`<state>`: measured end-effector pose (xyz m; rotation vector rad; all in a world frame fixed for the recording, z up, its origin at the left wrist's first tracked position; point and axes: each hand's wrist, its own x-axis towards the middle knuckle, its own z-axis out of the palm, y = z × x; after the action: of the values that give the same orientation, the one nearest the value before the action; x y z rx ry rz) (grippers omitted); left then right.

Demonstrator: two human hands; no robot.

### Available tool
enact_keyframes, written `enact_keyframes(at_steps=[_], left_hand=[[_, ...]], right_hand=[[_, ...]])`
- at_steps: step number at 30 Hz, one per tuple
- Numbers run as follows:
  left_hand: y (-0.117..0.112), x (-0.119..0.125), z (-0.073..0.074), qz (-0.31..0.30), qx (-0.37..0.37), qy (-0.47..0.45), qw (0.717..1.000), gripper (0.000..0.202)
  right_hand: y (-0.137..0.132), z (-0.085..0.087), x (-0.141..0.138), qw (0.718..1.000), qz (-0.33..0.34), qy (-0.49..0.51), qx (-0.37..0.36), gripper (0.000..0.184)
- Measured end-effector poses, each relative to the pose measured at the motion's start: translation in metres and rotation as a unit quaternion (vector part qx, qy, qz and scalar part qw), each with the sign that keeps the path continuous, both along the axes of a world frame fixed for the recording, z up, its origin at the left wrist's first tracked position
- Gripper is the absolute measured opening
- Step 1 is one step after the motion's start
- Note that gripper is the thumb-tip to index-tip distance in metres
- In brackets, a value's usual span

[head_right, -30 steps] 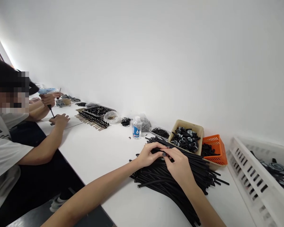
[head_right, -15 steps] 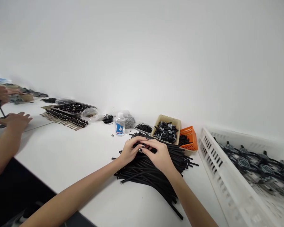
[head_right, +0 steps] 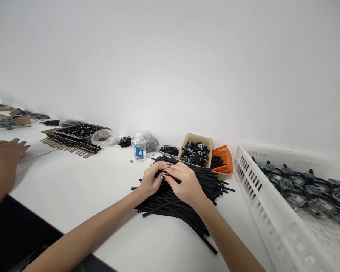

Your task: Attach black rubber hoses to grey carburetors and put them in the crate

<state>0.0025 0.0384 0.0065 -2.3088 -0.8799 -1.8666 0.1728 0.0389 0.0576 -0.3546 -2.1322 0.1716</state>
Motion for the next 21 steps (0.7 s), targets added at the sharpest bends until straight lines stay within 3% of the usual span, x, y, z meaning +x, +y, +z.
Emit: enact_keyframes(at_steps=[8,21], left_hand=[[-0.0021,0.0003,-0.0001,0.003,-0.016,0.007,1.000,0.020],[-0.0005,-0.0010,-0.0037,0.028,0.034,0.007,0.999,0.018]], right_hand=[[0.0017,-0.0015,0.0017,1.000,0.003,-0.017,-0.005,0.019],[-0.0017,0.0037,0.0013,1.000,0.004,-0.024,0.009,0.019]])
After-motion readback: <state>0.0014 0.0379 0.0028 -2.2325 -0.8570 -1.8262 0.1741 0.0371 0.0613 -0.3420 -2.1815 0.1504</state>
